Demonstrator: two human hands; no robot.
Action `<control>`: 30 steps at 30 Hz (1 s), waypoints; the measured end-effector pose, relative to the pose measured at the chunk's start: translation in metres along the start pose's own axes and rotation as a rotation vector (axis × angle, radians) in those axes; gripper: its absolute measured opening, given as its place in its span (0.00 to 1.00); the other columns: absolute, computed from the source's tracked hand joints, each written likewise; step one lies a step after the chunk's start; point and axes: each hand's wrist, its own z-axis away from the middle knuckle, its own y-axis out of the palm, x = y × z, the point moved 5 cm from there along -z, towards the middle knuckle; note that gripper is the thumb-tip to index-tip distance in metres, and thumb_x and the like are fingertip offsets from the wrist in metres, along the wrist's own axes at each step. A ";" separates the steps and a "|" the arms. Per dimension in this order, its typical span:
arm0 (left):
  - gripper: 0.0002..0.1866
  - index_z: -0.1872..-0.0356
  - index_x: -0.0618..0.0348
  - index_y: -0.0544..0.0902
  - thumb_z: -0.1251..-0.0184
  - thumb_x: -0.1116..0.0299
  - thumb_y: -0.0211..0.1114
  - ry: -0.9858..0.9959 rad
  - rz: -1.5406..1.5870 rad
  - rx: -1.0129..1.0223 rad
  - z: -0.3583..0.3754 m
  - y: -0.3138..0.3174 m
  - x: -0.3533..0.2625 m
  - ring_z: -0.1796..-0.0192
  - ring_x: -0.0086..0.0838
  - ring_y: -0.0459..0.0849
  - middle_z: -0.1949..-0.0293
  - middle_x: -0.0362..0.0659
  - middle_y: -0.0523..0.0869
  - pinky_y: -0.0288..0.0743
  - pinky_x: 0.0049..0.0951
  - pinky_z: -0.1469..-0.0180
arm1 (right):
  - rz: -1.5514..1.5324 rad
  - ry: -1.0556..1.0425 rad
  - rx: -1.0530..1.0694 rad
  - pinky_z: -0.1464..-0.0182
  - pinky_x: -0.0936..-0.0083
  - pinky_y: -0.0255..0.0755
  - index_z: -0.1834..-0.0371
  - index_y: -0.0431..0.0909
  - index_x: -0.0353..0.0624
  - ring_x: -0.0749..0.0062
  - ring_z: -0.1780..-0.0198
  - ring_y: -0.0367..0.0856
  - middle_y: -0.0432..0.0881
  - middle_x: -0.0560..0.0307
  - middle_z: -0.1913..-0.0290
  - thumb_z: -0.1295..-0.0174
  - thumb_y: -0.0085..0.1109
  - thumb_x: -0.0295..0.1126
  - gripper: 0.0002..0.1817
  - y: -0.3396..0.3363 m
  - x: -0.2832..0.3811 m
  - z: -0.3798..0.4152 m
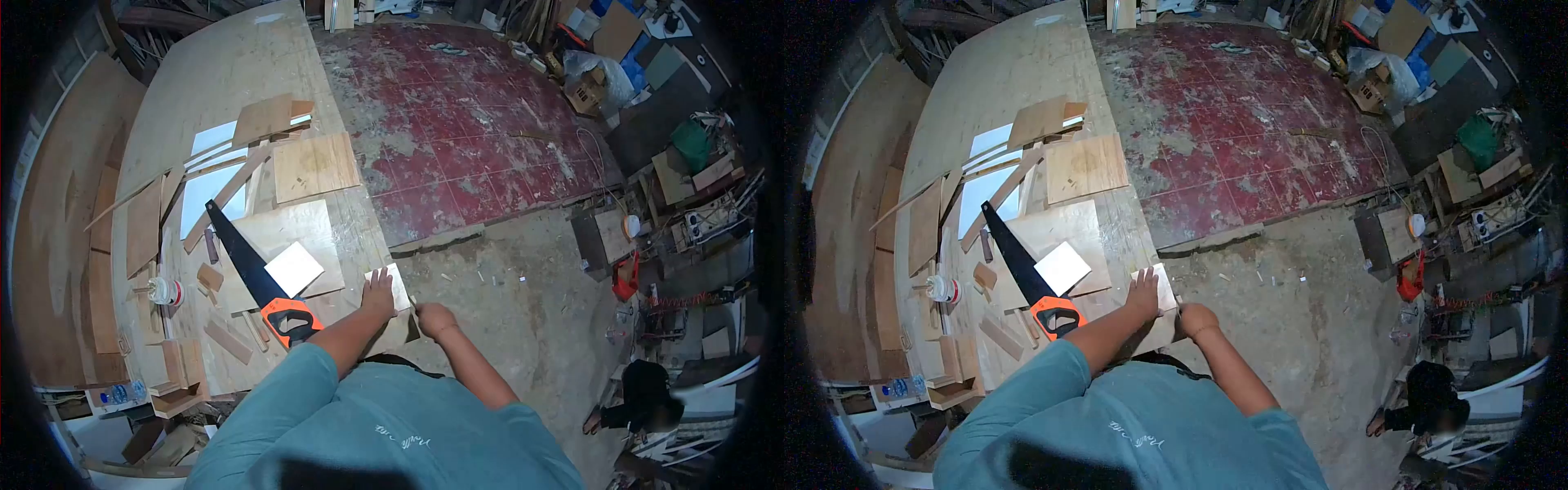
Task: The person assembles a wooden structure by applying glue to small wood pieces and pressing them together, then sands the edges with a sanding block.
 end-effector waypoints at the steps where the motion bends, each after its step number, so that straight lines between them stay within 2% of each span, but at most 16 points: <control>1: 0.58 0.28 0.64 0.51 0.55 0.46 0.75 -0.005 0.006 0.006 0.002 0.001 -0.001 0.24 0.51 0.41 0.25 0.55 0.43 0.46 0.52 0.27 | -0.033 0.017 0.030 0.54 0.59 0.76 0.57 0.83 0.49 0.50 0.57 0.83 0.84 0.45 0.60 0.43 0.51 0.33 0.14 0.023 -0.004 -0.020; 2: 0.58 0.28 0.64 0.51 0.55 0.46 0.75 -0.003 0.006 0.005 0.003 0.000 -0.003 0.24 0.51 0.41 0.25 0.55 0.43 0.46 0.52 0.27 | 0.081 -0.046 0.043 0.53 0.59 0.76 0.56 0.83 0.50 0.51 0.56 0.83 0.84 0.46 0.60 0.43 0.50 0.32 0.15 0.045 -0.008 -0.037; 7: 0.58 0.28 0.61 0.52 0.57 0.44 0.75 -0.018 -0.047 0.013 0.001 0.003 -0.001 0.24 0.48 0.42 0.25 0.51 0.43 0.46 0.51 0.27 | 0.092 0.054 0.042 0.53 0.57 0.76 0.54 0.82 0.50 0.49 0.56 0.83 0.84 0.45 0.59 0.42 0.49 0.33 0.15 0.001 -0.013 -0.004; 11: 0.58 0.28 0.62 0.52 0.57 0.43 0.74 -0.015 -0.059 0.000 -0.002 0.009 0.002 0.23 0.48 0.40 0.24 0.51 0.43 0.43 0.50 0.27 | -0.071 0.094 -0.244 0.54 0.55 0.75 0.52 0.80 0.49 0.46 0.57 0.82 0.83 0.43 0.59 0.40 0.51 0.33 0.14 -0.054 -0.004 0.059; 12: 0.60 0.28 0.64 0.52 0.57 0.42 0.74 0.020 -0.070 -0.003 0.001 0.005 0.002 0.23 0.50 0.40 0.25 0.54 0.42 0.44 0.53 0.27 | -0.160 0.132 -0.346 0.54 0.55 0.75 0.50 0.79 0.48 0.45 0.57 0.81 0.83 0.42 0.59 0.39 0.52 0.32 0.14 -0.061 -0.005 0.065; 13: 0.61 0.28 0.66 0.51 0.58 0.40 0.74 0.055 -0.082 -0.006 0.002 0.000 0.002 0.24 0.51 0.40 0.25 0.57 0.41 0.44 0.56 0.28 | -0.165 0.132 -0.353 0.54 0.55 0.75 0.50 0.79 0.48 0.45 0.57 0.81 0.83 0.42 0.59 0.39 0.52 0.32 0.14 -0.056 -0.009 0.065; 15: 0.62 0.29 0.66 0.52 0.60 0.39 0.74 0.053 -0.149 -0.005 0.015 -0.023 -0.005 0.24 0.52 0.40 0.26 0.59 0.42 0.44 0.57 0.28 | -0.399 0.057 -0.489 0.52 0.57 0.74 0.46 0.76 0.47 0.44 0.53 0.80 0.81 0.41 0.56 0.39 0.53 0.31 0.17 -0.036 -0.019 0.066; 20: 0.65 0.29 0.64 0.54 0.68 0.36 0.76 0.046 -0.240 -0.009 0.015 -0.036 -0.005 0.24 0.55 0.40 0.27 0.64 0.42 0.44 0.58 0.28 | -0.611 0.048 -0.477 0.48 0.64 0.73 0.43 0.74 0.44 0.45 0.49 0.78 0.80 0.40 0.51 0.38 0.54 0.30 0.18 0.009 -0.026 0.075; 21: 0.64 0.29 0.62 0.55 0.68 0.38 0.76 0.040 -0.161 -0.019 0.016 -0.034 0.000 0.25 0.56 0.42 0.27 0.63 0.44 0.45 0.58 0.29 | -0.686 0.040 -0.485 0.47 0.65 0.72 0.43 0.74 0.44 0.46 0.47 0.78 0.79 0.40 0.50 0.38 0.54 0.30 0.18 0.014 -0.026 0.078; 22: 0.64 0.29 0.60 0.55 0.68 0.39 0.77 0.035 -0.083 -0.029 0.019 -0.038 0.003 0.25 0.56 0.44 0.27 0.63 0.46 0.45 0.59 0.29 | -0.669 -0.008 -0.575 0.52 0.67 0.74 0.43 0.73 0.42 0.53 0.56 0.83 0.82 0.42 0.56 0.36 0.53 0.30 0.18 0.020 -0.028 0.079; 23: 0.64 0.29 0.60 0.55 0.68 0.39 0.77 0.038 -0.090 -0.033 0.018 -0.043 0.005 0.25 0.56 0.44 0.27 0.63 0.46 0.45 0.59 0.29 | -0.673 -0.008 -0.582 0.52 0.67 0.74 0.43 0.73 0.42 0.53 0.56 0.83 0.82 0.42 0.56 0.36 0.53 0.30 0.18 0.028 -0.033 0.076; 25: 0.59 0.31 0.56 0.58 0.67 0.44 0.78 0.096 -0.072 0.027 0.023 -0.058 0.003 0.29 0.54 0.55 0.32 0.60 0.59 0.49 0.57 0.31 | -0.716 0.048 -0.562 0.64 0.71 0.76 0.42 0.72 0.41 0.66 0.69 0.82 0.82 0.47 0.64 0.35 0.52 0.29 0.18 0.033 -0.039 0.075; 26: 0.59 0.31 0.56 0.58 0.67 0.44 0.78 0.096 -0.077 0.022 0.024 -0.062 0.006 0.29 0.54 0.55 0.32 0.60 0.59 0.49 0.57 0.31 | -0.719 0.044 -0.568 0.64 0.71 0.76 0.42 0.72 0.41 0.66 0.69 0.82 0.82 0.47 0.64 0.35 0.52 0.29 0.18 0.033 -0.041 0.073; 28: 0.58 0.31 0.56 0.57 0.65 0.46 0.77 0.180 0.091 -0.038 0.029 -0.066 0.009 0.32 0.50 0.62 0.37 0.57 0.65 0.56 0.51 0.32 | -0.972 0.043 -0.510 0.73 0.76 0.72 0.42 0.68 0.40 0.77 0.77 0.75 0.79 0.54 0.69 0.34 0.50 0.27 0.18 0.028 -0.037 0.075; 29: 0.58 0.31 0.56 0.57 0.65 0.46 0.77 0.177 0.088 -0.041 0.029 -0.058 0.015 0.32 0.50 0.62 0.37 0.57 0.65 0.56 0.51 0.32 | -0.974 0.038 -0.509 0.73 0.76 0.72 0.42 0.68 0.40 0.77 0.77 0.75 0.79 0.54 0.69 0.34 0.50 0.27 0.18 0.027 -0.035 0.073; 30: 0.58 0.31 0.57 0.56 0.65 0.45 0.77 0.264 0.497 -0.047 0.033 -0.057 0.016 0.32 0.48 0.63 0.37 0.57 0.65 0.58 0.47 0.32 | -1.058 0.020 -0.492 0.75 0.77 0.72 0.42 0.66 0.41 0.77 0.77 0.75 0.79 0.54 0.68 0.35 0.49 0.25 0.17 0.026 -0.034 0.069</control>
